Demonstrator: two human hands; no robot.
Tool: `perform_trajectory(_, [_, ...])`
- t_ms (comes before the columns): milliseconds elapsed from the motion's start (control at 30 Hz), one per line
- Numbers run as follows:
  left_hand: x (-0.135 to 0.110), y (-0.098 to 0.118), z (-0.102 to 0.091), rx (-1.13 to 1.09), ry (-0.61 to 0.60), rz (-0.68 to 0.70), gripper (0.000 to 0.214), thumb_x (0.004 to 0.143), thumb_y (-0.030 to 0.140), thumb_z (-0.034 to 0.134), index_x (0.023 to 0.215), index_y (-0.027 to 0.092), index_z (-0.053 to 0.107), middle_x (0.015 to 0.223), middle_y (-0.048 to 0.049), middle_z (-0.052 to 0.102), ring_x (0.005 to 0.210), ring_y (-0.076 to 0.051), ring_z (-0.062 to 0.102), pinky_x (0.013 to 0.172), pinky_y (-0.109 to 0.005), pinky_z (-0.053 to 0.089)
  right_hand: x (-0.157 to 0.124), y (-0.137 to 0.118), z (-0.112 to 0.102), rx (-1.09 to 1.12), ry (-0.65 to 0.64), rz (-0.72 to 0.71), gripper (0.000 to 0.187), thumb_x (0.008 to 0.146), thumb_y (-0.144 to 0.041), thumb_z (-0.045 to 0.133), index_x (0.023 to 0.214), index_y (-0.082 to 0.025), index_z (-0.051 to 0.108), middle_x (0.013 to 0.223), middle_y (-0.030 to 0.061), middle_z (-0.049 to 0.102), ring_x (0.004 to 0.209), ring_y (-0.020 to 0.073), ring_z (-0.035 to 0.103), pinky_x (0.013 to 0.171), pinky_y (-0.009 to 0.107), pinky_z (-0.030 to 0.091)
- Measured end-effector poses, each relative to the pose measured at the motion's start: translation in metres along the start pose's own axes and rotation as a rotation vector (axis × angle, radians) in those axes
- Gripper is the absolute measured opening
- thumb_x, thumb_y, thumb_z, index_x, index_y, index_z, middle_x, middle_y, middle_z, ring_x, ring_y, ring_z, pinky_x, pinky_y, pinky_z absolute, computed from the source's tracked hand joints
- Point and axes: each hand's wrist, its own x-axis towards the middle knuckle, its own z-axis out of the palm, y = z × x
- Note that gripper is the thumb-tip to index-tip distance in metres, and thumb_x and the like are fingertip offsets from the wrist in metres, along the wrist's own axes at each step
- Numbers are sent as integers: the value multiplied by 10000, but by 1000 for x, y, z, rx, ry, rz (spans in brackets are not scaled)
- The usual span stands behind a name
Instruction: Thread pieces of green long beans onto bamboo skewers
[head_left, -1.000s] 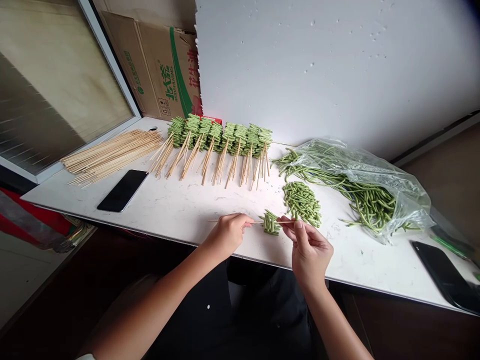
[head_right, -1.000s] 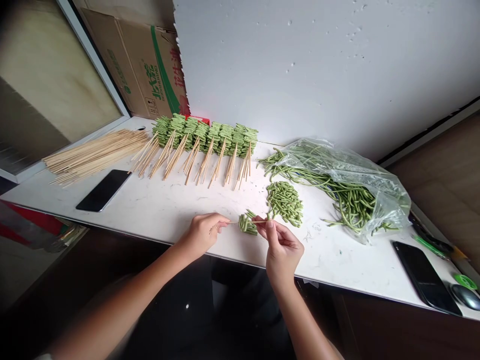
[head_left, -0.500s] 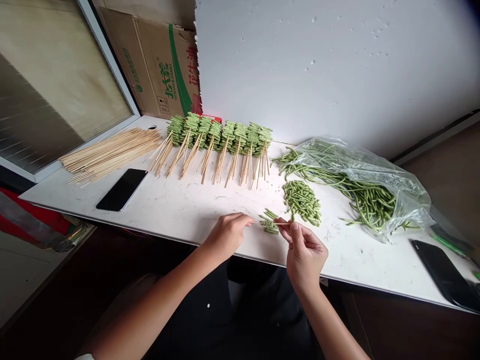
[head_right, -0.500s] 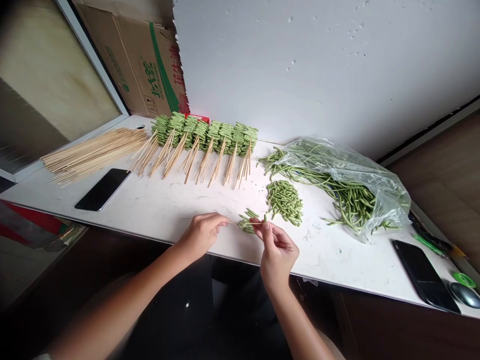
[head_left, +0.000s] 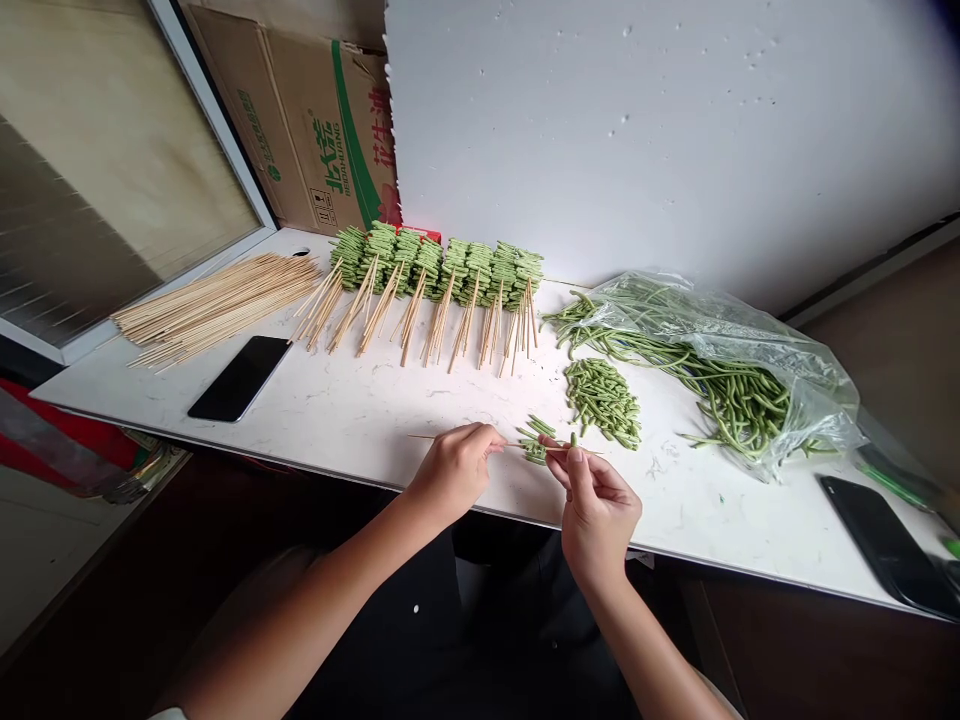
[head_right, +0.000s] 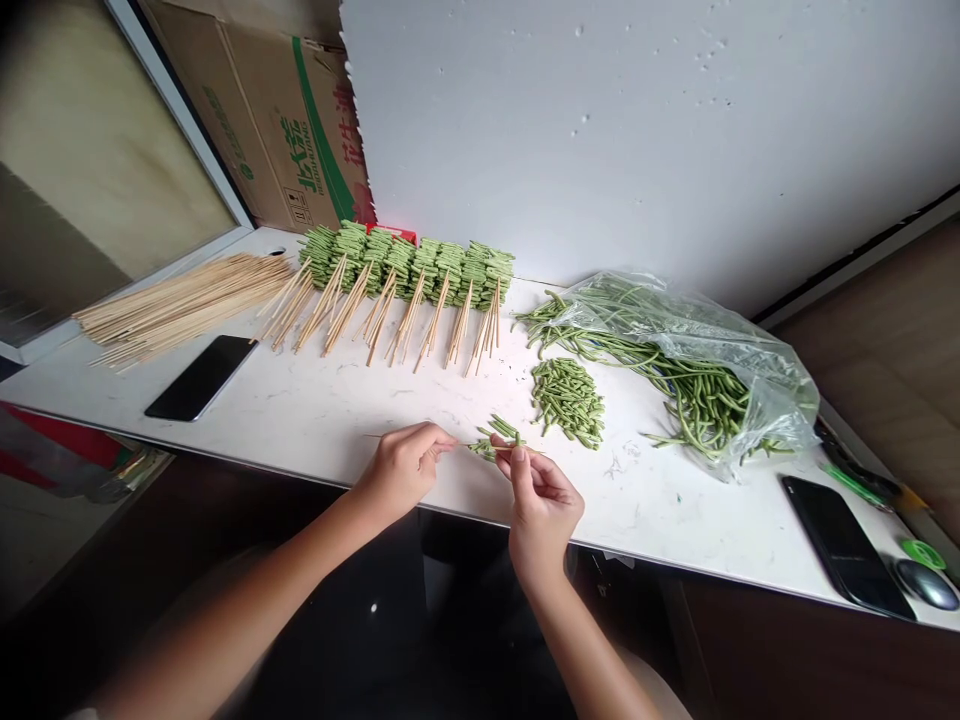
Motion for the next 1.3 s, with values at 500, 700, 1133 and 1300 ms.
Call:
perform_trajectory(500, [-5, 12, 10, -58, 9, -6, 428, 737, -142, 428, 906, 173, 662, 851, -40, 774, 807, -187, 797, 739, -280, 680, -7, 7, -3, -172, 4, -19, 280, 813, -448, 862, 864, -177, 814, 843, 87, 824, 800, 268, 794, 773, 397, 648])
perform_trajectory(700, [-2, 12, 7, -91, -9, -34, 433, 746, -133, 438, 921, 184, 677, 858, -33, 783, 806, -184, 801, 727, -269, 671, -2, 4, -4, -188, -76, -49, 263, 846, -455, 836, 898, -197, 825, 922, 93, 838, 893, 301, 811, 848, 444, 666])
perform_trajectory(1133, [9, 1, -6, -53, 53, -132, 312, 895, -39, 530, 984, 194, 717, 848, -20, 799, 746, -163, 766, 695, -259, 599, 17, 2, -14, -117, -253, 15, 468, 908, -454, 791, 1308, -216, 738, 1188, 121, 809, 1050, 316, 797, 1017, 564, 621])
perform_trajectory(1300, [20, -17, -25, 38, 60, -257, 225, 945, 38, 547, 966, 200, 702, 859, -17, 801, 767, -175, 760, 700, -271, 579, 45, -7, -26, -563, -316, -368, 326, 1002, -371, 667, 1305, -260, 715, 1114, 97, 806, 1029, 285, 744, 911, 511, 624])
